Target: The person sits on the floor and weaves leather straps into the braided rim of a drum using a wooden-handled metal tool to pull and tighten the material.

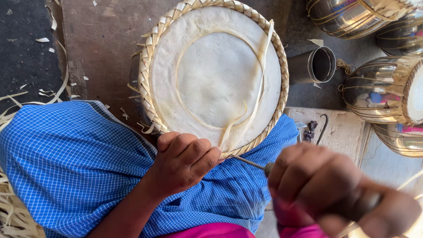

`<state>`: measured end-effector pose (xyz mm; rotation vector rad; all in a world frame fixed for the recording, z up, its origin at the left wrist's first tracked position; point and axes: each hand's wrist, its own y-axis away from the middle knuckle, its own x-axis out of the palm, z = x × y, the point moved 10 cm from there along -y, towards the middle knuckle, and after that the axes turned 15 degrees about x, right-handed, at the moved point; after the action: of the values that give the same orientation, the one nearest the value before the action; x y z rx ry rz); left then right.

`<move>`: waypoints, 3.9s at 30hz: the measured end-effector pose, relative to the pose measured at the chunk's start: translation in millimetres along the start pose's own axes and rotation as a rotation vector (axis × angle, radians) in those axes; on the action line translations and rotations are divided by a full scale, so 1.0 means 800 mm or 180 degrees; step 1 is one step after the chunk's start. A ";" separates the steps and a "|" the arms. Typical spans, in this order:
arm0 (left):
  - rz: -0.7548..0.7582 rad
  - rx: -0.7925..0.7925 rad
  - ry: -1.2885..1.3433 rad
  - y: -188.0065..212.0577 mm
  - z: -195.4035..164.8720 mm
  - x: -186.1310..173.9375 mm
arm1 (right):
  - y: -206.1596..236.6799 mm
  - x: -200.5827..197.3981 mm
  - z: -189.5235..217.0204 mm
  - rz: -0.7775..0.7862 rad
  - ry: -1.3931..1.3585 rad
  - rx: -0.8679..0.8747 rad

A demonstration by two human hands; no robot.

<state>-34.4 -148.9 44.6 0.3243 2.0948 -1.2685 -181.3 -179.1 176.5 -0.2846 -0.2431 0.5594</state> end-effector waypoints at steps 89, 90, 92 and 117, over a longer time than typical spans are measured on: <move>-0.0785 -0.0894 -0.0189 -0.028 -0.023 -0.010 | 0.236 0.033 -0.223 -0.1568 0.0566 0.2766; -0.0786 -0.0884 -0.0219 -0.028 -0.024 -0.010 | 0.235 0.033 -0.221 -0.1567 0.0608 0.2751; -0.0783 -0.0854 -0.0269 -0.029 -0.026 -0.009 | 0.234 0.032 -0.218 -0.1567 0.0658 0.2740; -0.0082 -0.0536 0.0109 -0.042 -0.015 -0.001 | 0.265 -0.075 -0.091 -0.1193 0.1921 0.3698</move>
<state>-56.3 -155.1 72.2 0.2465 2.2242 -1.0990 -310.9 -54.9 30.1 0.7115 0.6103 0.1555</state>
